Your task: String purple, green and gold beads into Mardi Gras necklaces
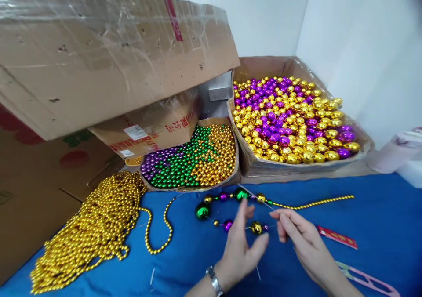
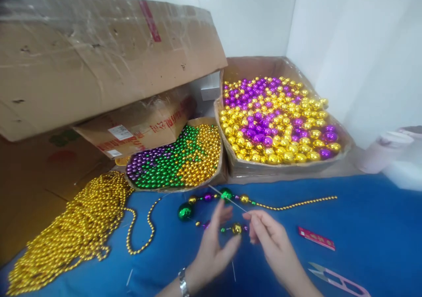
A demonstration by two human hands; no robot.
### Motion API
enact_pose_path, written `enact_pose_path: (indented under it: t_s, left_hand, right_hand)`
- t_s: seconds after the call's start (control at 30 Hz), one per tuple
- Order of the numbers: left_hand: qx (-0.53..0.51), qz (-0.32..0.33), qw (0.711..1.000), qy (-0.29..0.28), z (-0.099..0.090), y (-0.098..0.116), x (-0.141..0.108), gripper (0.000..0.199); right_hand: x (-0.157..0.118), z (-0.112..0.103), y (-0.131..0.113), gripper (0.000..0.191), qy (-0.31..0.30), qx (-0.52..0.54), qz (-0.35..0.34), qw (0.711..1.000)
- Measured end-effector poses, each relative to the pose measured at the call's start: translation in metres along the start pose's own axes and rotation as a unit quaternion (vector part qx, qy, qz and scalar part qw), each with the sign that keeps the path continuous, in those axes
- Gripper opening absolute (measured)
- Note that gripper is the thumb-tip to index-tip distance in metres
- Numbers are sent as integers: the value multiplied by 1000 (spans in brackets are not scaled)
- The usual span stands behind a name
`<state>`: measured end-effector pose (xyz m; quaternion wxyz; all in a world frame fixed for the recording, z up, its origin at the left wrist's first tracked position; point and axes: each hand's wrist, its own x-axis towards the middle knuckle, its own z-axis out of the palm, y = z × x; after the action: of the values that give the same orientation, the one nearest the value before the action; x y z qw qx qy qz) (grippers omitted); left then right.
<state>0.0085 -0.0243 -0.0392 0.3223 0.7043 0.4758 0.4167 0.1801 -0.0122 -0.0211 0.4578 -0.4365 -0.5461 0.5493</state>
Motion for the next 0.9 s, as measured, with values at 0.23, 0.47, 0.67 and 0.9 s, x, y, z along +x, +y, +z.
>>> enact_pose_path:
  t_s: [0.23,0.47,0.67,0.9]
  left_hand:
    - [330,104,933,-100,16,-33,-3,16]
    - [390,93,913,-78,-27,-67,-19,19]
    - [417,114,899,-73,-64,-86,-16,21]
    - [405,59,912,-30,-114,-71,-53,47]
  right_hand:
    - [-13,-4,-25,24,38,152,15,987]
    - [-6,-71,-17,17,217,220,-20,951]
    - [-1,-98,-7,11,273,230,-64,932]
    - [-5,-86,-17,12,243,223,-33,944]
